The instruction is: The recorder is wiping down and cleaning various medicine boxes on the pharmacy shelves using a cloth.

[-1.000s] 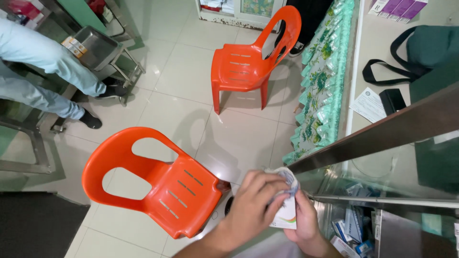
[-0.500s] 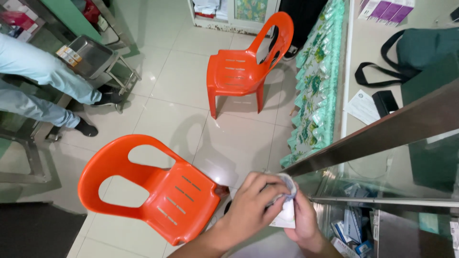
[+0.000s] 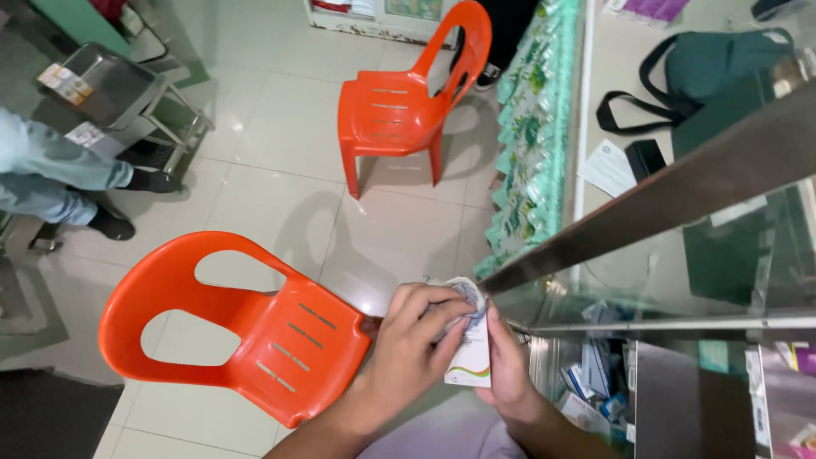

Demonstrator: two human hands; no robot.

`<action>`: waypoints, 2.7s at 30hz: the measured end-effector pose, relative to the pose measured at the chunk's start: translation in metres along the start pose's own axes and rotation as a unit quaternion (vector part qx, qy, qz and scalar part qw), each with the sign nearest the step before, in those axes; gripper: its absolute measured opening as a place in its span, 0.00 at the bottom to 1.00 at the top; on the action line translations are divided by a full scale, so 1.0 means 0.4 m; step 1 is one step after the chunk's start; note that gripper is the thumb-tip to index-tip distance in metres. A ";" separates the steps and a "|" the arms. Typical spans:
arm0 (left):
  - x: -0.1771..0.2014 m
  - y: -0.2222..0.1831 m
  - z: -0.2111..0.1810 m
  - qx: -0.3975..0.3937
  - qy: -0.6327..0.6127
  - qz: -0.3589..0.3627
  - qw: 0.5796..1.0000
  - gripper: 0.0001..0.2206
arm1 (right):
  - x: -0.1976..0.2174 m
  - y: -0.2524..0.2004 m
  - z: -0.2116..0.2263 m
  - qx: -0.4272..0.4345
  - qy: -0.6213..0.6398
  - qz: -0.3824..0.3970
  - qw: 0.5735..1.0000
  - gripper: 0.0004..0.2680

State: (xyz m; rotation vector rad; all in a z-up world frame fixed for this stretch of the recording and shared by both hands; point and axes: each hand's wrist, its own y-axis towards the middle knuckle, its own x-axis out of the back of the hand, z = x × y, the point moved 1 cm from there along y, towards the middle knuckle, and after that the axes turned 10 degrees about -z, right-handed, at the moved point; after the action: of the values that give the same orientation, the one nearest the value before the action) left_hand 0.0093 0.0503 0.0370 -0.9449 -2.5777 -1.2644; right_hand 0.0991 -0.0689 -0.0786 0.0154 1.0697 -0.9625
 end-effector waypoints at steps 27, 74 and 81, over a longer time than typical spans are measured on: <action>0.008 0.053 0.018 -0.036 -0.185 0.145 0.971 0.08 | 0.080 -0.067 -0.074 0.195 0.035 -0.078 0.977 0.17; -0.207 -0.170 -0.196 -0.026 -0.081 0.082 0.993 0.13 | 0.151 -0.156 0.192 0.119 -0.053 0.002 0.991 0.15; -0.135 -0.096 -0.147 -0.011 -0.079 0.103 0.991 0.11 | 0.132 -0.158 0.179 0.147 -0.004 0.048 0.988 0.20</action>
State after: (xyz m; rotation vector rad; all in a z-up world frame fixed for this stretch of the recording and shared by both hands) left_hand 0.0207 -0.0373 0.0295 -1.3268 -2.5019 -1.2098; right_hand 0.1162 -0.1740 -0.0541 0.3035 0.9038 -1.0236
